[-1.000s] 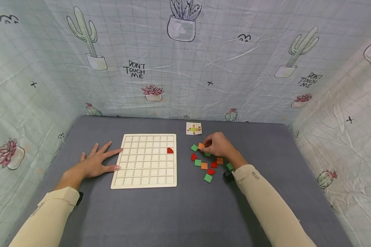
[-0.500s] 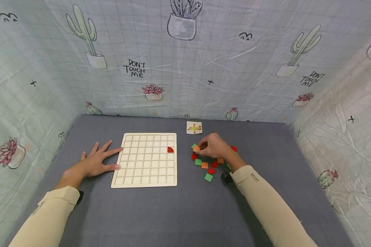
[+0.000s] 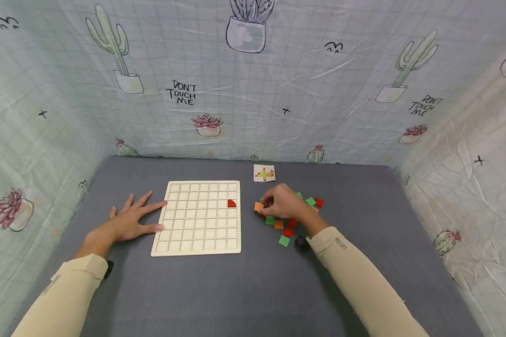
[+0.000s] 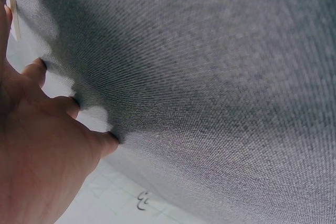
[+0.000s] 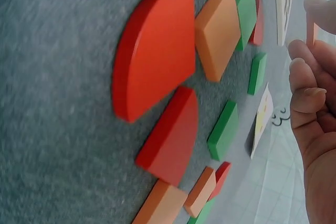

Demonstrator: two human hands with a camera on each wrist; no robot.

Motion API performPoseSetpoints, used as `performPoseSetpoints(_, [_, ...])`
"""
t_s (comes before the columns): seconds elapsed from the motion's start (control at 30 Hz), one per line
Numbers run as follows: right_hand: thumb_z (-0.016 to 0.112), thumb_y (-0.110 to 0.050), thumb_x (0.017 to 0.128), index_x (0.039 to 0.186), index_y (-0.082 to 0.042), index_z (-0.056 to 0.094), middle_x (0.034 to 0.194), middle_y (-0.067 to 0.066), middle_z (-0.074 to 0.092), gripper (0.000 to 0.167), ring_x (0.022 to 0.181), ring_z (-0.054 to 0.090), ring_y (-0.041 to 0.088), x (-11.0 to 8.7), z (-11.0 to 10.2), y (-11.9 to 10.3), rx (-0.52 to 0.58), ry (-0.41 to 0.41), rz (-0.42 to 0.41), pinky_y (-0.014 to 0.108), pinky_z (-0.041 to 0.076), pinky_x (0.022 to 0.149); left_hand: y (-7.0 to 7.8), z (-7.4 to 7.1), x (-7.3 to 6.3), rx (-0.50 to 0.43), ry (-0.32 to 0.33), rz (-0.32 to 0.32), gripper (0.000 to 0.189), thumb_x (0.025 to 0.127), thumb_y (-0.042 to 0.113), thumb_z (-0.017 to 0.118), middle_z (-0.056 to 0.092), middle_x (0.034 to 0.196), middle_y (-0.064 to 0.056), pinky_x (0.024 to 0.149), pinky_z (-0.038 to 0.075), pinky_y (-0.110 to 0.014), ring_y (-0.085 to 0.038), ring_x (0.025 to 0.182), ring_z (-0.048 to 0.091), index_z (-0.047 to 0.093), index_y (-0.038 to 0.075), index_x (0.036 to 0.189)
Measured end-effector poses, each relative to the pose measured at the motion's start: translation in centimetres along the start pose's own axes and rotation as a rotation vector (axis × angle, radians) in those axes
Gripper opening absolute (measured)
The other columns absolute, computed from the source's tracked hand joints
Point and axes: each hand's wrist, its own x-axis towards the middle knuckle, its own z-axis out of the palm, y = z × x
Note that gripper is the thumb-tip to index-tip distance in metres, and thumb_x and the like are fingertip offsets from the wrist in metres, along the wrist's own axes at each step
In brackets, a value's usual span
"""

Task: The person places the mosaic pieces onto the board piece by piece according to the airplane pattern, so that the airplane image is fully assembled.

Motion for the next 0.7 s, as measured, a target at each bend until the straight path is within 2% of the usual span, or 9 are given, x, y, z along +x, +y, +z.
performPoseSetpoints(0.47, [0.082,-0.024,0.091,0.103,-0.007,0.083,0.091,0.003,0.079,0.021,0.072,0.064,0.004,1.3,1.4,-0.9,0.001,-0.021,-0.034,0.022,0.055,0.068,-0.1,0.2,-0.2,-0.008,0.010,-0.002,0.088,0.090,0.071,0.065,0.003,0.176,-0.021,0.106,-0.002,-0.091,-0.067,0.153,-0.006,0.035,0.033,0.163])
performPoseSetpoints(0.7, [0.082,-0.025,0.090,0.098,-0.010,0.083,0.087,0.000,0.079,0.017,0.069,0.062,0.003,2.0,2.1,-1.5,-0.014,-0.010,-0.058,0.021,0.053,0.066,0.0,0.1,-0.1,-0.005,0.006,-0.005,0.088,0.090,0.071,0.065,0.002,0.176,-0.020,0.106,-0.001,-0.092,-0.066,0.153,-0.006,0.035,0.033,0.164])
